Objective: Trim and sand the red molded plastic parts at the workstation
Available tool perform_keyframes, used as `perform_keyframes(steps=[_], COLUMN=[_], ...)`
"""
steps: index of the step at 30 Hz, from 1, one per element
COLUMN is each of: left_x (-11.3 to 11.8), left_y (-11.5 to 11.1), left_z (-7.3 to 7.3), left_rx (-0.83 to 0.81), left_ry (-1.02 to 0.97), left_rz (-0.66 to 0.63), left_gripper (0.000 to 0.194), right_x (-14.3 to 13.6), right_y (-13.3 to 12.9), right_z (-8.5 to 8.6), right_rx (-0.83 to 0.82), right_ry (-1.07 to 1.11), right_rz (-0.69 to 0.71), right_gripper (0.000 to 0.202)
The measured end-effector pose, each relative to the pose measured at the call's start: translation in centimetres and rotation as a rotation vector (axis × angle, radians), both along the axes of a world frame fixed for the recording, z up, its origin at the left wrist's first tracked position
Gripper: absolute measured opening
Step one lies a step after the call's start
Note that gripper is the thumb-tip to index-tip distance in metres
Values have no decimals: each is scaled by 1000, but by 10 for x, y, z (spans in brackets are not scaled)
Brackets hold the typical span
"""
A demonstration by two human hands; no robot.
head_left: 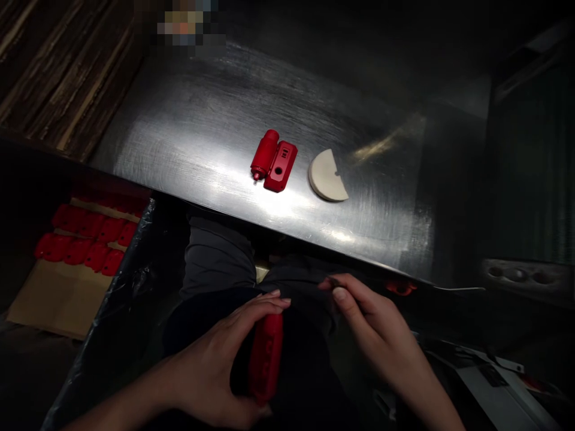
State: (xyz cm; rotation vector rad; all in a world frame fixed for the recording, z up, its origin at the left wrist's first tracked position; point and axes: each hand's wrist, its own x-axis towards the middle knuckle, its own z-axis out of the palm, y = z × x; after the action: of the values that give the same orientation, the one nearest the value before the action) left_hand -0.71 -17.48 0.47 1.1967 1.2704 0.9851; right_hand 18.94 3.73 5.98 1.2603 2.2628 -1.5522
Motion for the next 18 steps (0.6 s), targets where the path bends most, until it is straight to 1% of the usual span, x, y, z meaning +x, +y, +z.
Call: perform_keyframes(steps=[2,4,8,13,16,18], left_x=[-1,-2,-1,-2,-4,-4], left_y=[-1,-3,-8,-14,-16,-18], left_z=[3,5,7,5,4,2], left_rx=[6,26,91,149,164,165], left_ry=[0,7,38,71,76,71], left_rz=[-1,7,43,82,95,105], left_gripper=[128,124,112,106,104,105], right_x=[4,7,6,1,-3,-5], right_y=[5,8,13,19,31,47], right_z=[1,4,8,12,12,8], right_rx=[90,147,203,315,401,493], right_ry=[-10,-5,37,51,21,6], right_rz=[-72,-115,-97,-75,-95,-138], right_gripper=[37,37,34,31,33,37])
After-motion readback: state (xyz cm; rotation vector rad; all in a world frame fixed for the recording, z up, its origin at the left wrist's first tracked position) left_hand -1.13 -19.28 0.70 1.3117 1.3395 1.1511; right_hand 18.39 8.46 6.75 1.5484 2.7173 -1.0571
